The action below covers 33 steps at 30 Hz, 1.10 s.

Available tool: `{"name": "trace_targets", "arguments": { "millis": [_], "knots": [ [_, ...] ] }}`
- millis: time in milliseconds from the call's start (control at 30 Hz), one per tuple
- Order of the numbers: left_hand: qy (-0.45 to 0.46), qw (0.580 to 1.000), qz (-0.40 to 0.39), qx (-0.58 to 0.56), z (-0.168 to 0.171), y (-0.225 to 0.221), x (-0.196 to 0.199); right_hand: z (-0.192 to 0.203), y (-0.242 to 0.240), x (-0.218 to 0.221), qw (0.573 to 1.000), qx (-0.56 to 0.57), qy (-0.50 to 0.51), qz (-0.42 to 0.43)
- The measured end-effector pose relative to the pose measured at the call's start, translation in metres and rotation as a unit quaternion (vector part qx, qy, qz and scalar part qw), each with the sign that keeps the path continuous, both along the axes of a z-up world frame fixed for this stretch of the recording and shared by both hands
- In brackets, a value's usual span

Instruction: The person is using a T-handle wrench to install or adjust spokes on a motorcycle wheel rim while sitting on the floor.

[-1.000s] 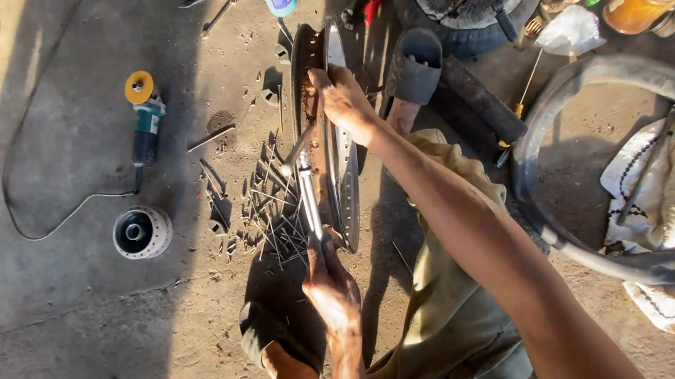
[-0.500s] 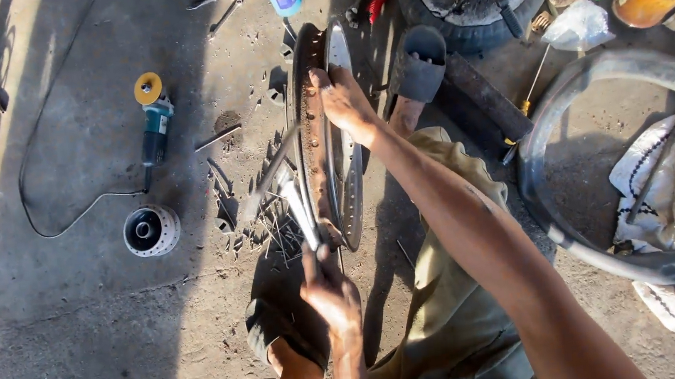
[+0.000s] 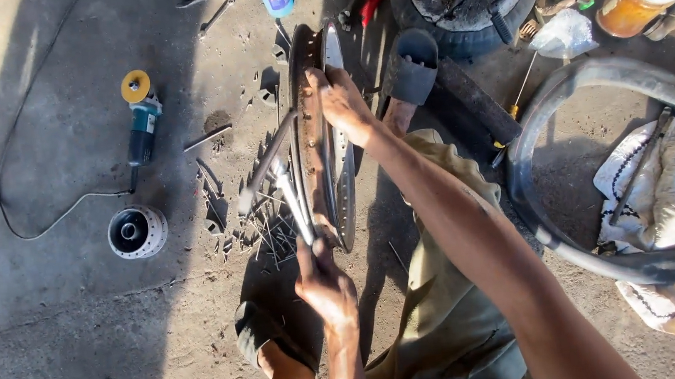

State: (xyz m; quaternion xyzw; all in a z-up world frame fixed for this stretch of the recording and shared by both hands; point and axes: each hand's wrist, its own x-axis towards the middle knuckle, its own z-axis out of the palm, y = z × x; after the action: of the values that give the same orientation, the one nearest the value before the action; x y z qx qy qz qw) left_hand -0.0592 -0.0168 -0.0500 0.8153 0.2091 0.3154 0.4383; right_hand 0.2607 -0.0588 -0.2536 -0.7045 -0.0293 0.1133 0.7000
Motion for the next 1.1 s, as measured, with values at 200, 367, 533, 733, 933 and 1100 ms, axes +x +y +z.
{"name": "trace_targets", "arguments": {
  "millis": [200, 367, 533, 733, 933, 1100],
  "knots": [
    [-0.014, 1.0, -0.004, 0.01, 0.009, 0.0, 0.004, 0.003, -0.004, -0.003, 0.997, -0.019, -0.042, -0.062],
    [0.015, 0.999, -0.035, 0.011, -0.009, 0.007, 0.014, 0.141, 0.0, -0.024, 0.995, -0.007, -0.073, -0.065],
    [0.0, 0.998, -0.056, 0.03, -0.002, 0.005, 0.018, 0.138, 0.001, -0.022, 0.99, 0.119, -0.07, -0.008],
    [-0.006, 1.0, -0.01, 0.011, 0.003, 0.002, 0.008, 0.17, -0.001, -0.038, 0.996, 0.041, -0.074, -0.018],
    [0.004, 1.0, 0.005, 0.025, -0.011, 0.004, -0.002, 0.025, 0.033, 0.012, 0.954, 0.288, 0.056, -0.058],
    [0.005, 0.999, -0.019, 0.031, -0.004, 0.003, 0.011, 0.156, 0.005, -0.026, 0.992, 0.055, -0.111, -0.035]
  ]
}}
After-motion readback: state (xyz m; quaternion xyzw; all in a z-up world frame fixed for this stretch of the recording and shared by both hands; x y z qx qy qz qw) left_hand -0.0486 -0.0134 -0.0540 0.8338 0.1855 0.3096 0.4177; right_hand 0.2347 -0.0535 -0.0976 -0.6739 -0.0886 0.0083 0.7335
